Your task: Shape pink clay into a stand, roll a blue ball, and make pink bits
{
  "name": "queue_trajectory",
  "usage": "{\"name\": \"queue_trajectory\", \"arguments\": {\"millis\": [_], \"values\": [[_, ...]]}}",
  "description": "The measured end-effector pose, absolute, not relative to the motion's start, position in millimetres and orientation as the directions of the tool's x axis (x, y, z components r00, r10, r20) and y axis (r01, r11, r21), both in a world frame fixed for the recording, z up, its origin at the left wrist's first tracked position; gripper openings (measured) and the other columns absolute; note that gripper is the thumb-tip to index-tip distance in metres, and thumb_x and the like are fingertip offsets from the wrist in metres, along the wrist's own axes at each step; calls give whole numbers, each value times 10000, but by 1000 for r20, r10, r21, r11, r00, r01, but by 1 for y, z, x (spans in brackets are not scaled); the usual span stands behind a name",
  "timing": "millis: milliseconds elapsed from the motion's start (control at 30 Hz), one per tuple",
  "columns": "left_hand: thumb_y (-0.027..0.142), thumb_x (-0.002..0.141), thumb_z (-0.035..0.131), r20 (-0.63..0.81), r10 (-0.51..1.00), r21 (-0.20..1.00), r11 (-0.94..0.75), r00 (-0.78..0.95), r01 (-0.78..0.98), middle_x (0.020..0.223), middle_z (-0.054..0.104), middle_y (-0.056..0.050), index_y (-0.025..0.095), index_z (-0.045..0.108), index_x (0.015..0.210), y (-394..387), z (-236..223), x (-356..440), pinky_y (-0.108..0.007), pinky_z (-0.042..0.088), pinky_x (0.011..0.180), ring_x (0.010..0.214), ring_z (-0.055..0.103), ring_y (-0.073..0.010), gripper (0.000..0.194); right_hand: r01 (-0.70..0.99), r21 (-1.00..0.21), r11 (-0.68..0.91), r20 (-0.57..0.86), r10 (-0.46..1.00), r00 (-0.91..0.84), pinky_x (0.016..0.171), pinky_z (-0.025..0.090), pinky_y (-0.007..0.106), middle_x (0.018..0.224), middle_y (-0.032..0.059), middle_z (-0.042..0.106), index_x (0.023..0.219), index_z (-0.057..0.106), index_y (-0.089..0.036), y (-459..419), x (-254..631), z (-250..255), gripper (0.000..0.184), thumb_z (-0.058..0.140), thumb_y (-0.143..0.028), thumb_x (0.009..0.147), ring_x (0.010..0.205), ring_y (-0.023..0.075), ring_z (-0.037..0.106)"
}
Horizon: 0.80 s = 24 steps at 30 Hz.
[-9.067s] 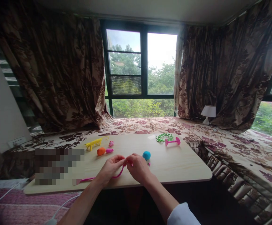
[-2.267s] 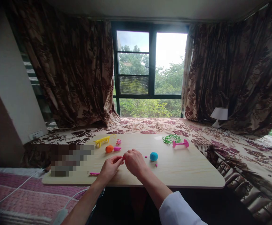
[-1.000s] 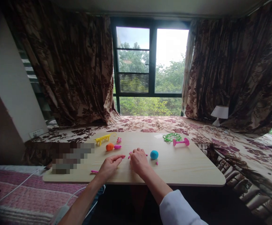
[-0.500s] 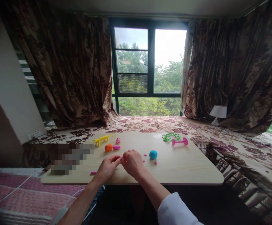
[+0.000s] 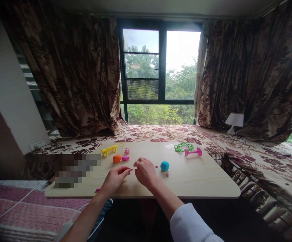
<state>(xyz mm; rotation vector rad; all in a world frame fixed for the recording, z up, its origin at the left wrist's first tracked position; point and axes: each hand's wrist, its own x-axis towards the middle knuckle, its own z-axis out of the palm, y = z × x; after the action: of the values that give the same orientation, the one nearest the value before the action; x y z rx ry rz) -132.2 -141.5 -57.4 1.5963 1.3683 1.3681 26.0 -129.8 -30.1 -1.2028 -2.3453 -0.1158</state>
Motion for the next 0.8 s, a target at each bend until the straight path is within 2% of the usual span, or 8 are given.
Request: {"name": "queue_trajectory", "arguments": {"millis": [100, 233, 333, 500, 667, 800], "values": [[443, 657, 603, 306, 952, 915, -285, -30, 287, 714, 695, -43, 147, 686, 763, -143, -55, -128, -263, 453, 671, 716, 617, -189, 325, 745, -154, 650, 476, 709, -520, 779, 371, 240, 986, 27, 595, 996, 590, -232, -140, 28, -26, 201, 505, -207, 815, 916, 151, 516], [450, 690, 570, 308, 951, 907, -294, 2, 301, 709, 695, -33, 151, 695, 769, -144, -54, -129, -268, 449, 674, 718, 616, -195, 334, 730, -165, 664, 477, 701, -530, 773, 364, 239, 898, 30, 617, 860, 621, -216, -147, 24, -24, 157, 464, -219, 846, 858, 145, 536], [435, 691, 577, 314, 949, 899, -298, 3, 322, 695, 691, -29, 153, 698, 759, -146, -54, -132, -271, 443, 672, 696, 610, -191, 314, 755, -202, 624, 476, 736, -481, 741, 366, 240, 857, 40, 628, 827, 627, -197, -142, 19, -29, 179, 455, -241, 851, 824, 148, 549], [413, 690, 590, 327, 945, 897, -301, -27, 323, 793, 708, -29, 175, 696, 854, -147, -53, -134, -280, 441, 742, 784, 615, -202, 308, 819, -282, 499, 444, 825, -349, 623, 377, 227, 817, 45, 650, 892, 622, -176, -122, 14, -40, 222, 407, -222, 864, 728, 141, 575], [397, 686, 588, 310, 949, 906, -279, -50, 318, 897, 710, -50, 173, 700, 879, -142, -55, -138, -311, 439, 814, 873, 616, -224, 315, 811, -248, 529, 459, 802, -383, 775, 358, 264, 909, 49, 653, 926, 634, -197, -112, 12, -41, 216, 481, -132, 789, 892, 173, 544], [355, 670, 606, 301, 952, 909, -270, -52, 319, 936, 699, -75, 156, 684, 919, -140, -58, -140, -321, 437, 828, 886, 614, -224, 328, 783, -214, 584, 466, 766, -444, 793, 353, 294, 931, 70, 644, 887, 650, -182, -117, 15, -39, 203, 506, -115, 760, 902, 193, 533]]}}
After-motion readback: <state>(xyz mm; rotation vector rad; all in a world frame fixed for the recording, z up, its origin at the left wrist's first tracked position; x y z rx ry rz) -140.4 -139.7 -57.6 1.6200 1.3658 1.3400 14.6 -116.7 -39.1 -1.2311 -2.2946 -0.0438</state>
